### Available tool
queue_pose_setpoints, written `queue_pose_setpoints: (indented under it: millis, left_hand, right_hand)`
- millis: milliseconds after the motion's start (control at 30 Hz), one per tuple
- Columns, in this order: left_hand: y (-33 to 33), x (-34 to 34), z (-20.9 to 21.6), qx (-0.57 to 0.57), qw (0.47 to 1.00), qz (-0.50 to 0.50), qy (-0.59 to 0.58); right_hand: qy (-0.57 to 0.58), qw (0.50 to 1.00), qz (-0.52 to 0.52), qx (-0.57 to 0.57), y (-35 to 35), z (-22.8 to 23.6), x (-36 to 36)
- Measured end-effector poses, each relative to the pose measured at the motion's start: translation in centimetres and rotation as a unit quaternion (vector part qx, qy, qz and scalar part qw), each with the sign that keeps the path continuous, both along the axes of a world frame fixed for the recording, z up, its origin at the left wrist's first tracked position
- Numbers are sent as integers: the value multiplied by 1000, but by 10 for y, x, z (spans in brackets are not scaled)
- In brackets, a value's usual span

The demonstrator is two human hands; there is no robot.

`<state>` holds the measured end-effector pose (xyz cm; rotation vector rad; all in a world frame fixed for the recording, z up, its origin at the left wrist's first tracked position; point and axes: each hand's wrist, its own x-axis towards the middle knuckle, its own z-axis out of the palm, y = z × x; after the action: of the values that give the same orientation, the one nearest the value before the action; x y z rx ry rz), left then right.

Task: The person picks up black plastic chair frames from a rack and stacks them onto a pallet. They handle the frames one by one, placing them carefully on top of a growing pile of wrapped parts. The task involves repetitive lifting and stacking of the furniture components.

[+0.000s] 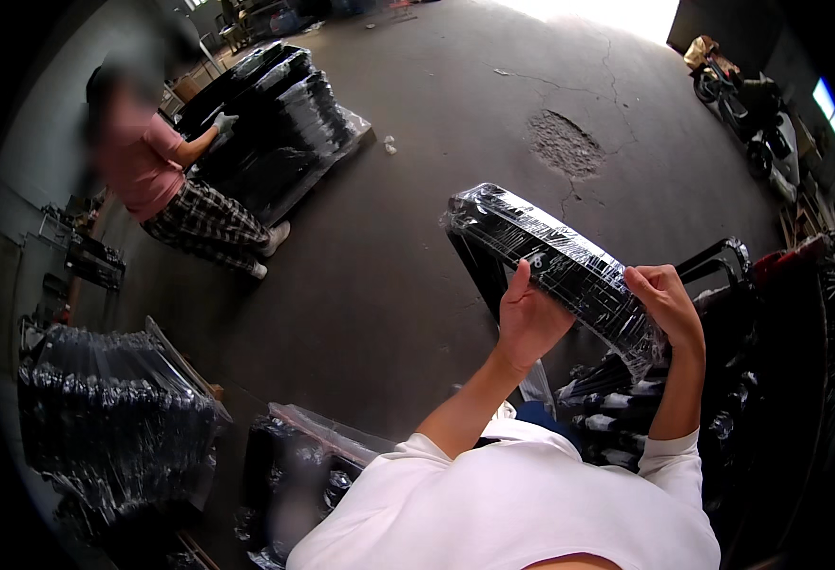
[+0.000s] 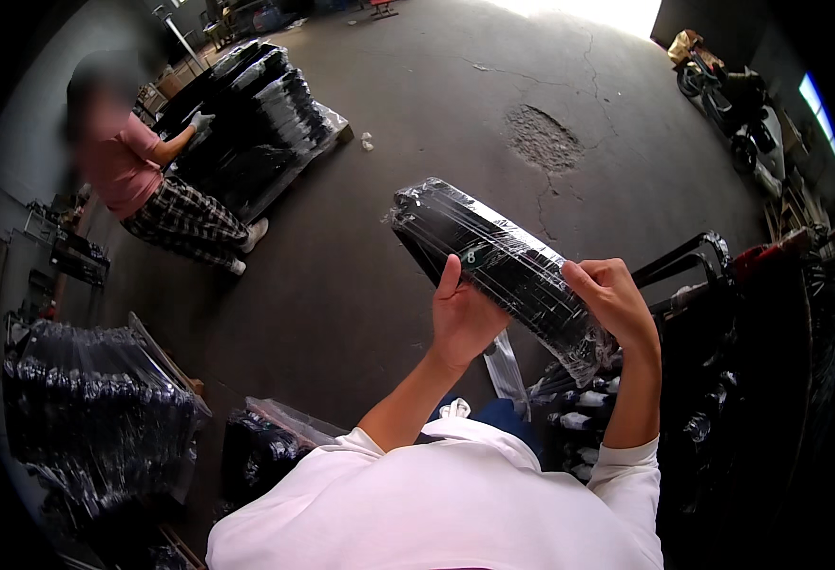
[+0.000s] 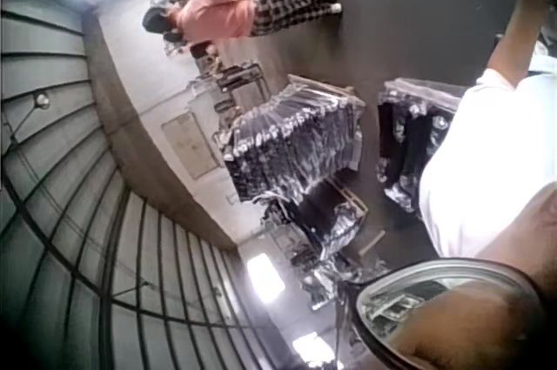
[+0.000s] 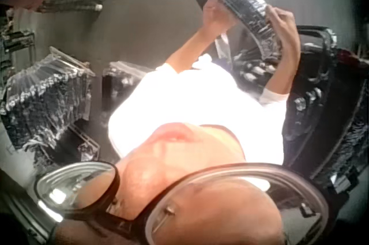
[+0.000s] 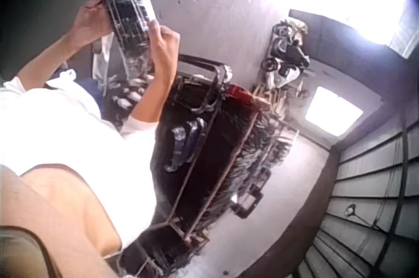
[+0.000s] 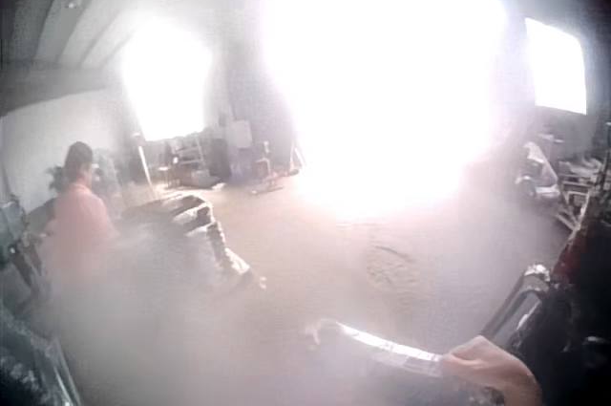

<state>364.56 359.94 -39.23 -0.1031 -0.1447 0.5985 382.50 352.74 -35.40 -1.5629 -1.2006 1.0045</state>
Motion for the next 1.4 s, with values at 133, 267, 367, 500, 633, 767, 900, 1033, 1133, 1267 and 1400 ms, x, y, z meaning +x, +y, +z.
queue_pose_setpoints:
  millis: [133, 267, 367, 500, 633, 767, 900, 1033, 1133, 1267, 1400]
  left_hand:
    - [27, -24, 11, 28, 998, 27, -56]
    - [61, -50, 37, 45, 994, 57, -79]
    - [96, -63, 53, 54, 992, 71, -87]
    - [157, -63, 53, 98, 988, 101, -64]
    - [238, -60, 54, 133, 979, 153, -15]
    - [330, -38, 56, 142, 974, 177, 6]
    - [428, -8, 67, 116, 979, 166, -22]
    - [515, 23, 73, 113, 982, 141, -54]
    - [586, 47, 74, 121, 983, 122, -62]
    - [703, 82, 62, 116, 982, 90, -121]
    - [815, 115, 76, 88, 984, 67, -138]
  right_hand:
    - [9, 999, 31, 0, 40, 23, -20]
    - [-16, 998, 51, 15, 84, 47, -45]
    - [13, 998, 62, 11, 123, 55, -55]
    - [16, 995, 84, 42, 193, 50, -49]
    - [30, 990, 123, 61, 285, 56, -48]
    - [18, 986, 145, 78, 382, 50, -24]
    - [17, 989, 117, 91, 475, 61, -2]
    - [-3, 989, 109, 103, 556, 71, 32]
    - [0, 991, 76, 106, 621, 73, 53]
    - [-38, 994, 72, 79, 722, 89, 78]
    - [-82, 991, 38, 100, 829, 79, 119]
